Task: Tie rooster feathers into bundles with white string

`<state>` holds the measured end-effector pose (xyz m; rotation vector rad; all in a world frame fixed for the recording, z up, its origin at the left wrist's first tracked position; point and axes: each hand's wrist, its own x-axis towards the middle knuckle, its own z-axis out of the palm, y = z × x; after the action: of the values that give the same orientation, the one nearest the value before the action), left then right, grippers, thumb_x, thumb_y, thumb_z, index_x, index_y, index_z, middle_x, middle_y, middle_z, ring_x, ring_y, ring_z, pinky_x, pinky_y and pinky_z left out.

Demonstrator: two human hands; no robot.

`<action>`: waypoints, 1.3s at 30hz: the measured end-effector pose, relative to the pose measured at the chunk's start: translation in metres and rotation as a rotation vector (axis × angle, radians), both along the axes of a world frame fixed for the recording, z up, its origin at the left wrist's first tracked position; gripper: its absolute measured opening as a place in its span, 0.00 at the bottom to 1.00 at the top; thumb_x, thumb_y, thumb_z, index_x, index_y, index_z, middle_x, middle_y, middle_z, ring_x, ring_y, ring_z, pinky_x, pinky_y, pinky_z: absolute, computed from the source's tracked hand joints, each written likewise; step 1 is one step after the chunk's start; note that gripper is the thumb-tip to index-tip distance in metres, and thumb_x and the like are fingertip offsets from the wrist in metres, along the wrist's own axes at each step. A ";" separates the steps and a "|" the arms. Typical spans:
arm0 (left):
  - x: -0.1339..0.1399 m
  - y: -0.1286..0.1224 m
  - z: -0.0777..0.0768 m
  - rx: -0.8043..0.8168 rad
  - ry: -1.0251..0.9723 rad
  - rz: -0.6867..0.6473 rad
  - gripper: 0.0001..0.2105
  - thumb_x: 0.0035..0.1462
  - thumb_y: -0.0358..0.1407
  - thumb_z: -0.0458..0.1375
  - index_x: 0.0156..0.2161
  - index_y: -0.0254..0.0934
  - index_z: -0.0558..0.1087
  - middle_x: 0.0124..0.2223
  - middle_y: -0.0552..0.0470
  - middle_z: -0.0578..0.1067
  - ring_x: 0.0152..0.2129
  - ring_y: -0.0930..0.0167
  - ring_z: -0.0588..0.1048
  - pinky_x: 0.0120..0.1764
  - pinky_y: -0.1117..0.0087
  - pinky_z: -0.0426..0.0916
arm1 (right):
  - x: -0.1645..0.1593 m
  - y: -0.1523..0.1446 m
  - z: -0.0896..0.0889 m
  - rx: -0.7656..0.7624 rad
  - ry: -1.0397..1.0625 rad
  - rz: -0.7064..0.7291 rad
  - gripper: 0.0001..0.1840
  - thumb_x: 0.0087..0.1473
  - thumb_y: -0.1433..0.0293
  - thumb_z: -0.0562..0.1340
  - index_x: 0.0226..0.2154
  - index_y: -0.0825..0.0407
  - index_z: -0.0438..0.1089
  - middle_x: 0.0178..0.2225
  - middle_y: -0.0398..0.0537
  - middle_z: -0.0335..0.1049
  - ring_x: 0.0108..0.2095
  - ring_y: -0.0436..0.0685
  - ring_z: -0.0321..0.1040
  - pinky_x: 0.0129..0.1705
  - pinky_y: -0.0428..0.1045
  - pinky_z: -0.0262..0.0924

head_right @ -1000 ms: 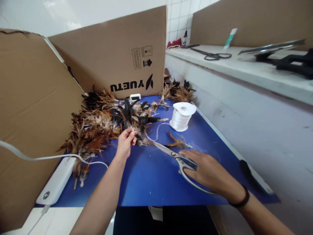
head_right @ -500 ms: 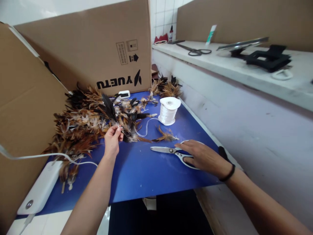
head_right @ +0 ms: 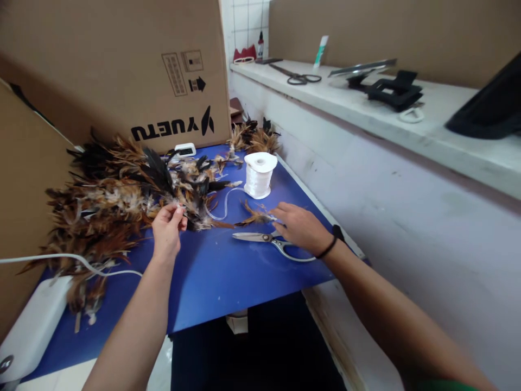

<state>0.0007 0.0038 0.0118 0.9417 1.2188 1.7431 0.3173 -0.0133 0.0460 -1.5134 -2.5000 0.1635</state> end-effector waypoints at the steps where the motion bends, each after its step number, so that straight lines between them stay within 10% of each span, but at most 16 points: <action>1: 0.000 0.000 0.000 -0.002 0.001 0.001 0.14 0.43 0.38 0.65 0.34 0.34 0.70 0.28 0.56 0.71 0.15 0.82 0.66 0.15 0.80 0.57 | -0.005 0.006 -0.001 -0.008 -0.055 -0.012 0.15 0.56 0.69 0.54 0.45 0.53 0.70 0.41 0.54 0.68 0.41 0.59 0.67 0.42 0.52 0.62; 9: 0.000 -0.001 0.004 -0.003 -0.026 0.035 0.14 0.43 0.39 0.65 0.34 0.34 0.70 0.27 0.57 0.71 0.14 0.82 0.65 0.15 0.80 0.56 | -0.018 0.034 -0.018 -0.058 -0.172 0.003 0.10 0.56 0.74 0.53 0.34 0.55 0.70 0.35 0.52 0.67 0.33 0.54 0.66 0.34 0.47 0.57; 18: -0.003 0.000 0.001 -0.006 -0.012 0.122 0.14 0.44 0.40 0.64 0.34 0.34 0.69 0.24 0.58 0.69 0.14 0.81 0.65 0.15 0.80 0.56 | -0.069 0.030 0.021 -0.400 0.805 -0.031 0.13 0.50 0.61 0.61 0.24 0.53 0.64 0.21 0.41 0.64 0.21 0.47 0.58 0.24 0.45 0.52; 24: 0.007 -0.003 -0.005 -0.026 0.125 -0.010 0.11 0.47 0.39 0.62 0.34 0.35 0.69 0.23 0.59 0.67 0.13 0.81 0.64 0.15 0.79 0.57 | -0.131 0.037 0.012 -0.681 1.246 -0.065 0.12 0.42 0.66 0.66 0.28 0.54 0.64 0.18 0.38 0.64 0.17 0.43 0.56 0.18 0.41 0.50; 39: 0.019 -0.011 -0.011 0.038 0.678 -0.068 0.07 0.56 0.35 0.56 0.39 0.38 0.71 0.34 0.52 0.75 0.27 0.74 0.73 0.31 0.74 0.67 | -0.167 0.051 -0.010 -0.719 1.273 -0.122 0.14 0.39 0.63 0.68 0.22 0.53 0.64 0.13 0.35 0.57 0.13 0.43 0.51 0.15 0.42 0.45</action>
<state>0.0202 -0.0074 0.0012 1.6578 1.5406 1.4322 0.1501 0.0378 0.0364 -1.0885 -1.3152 1.5448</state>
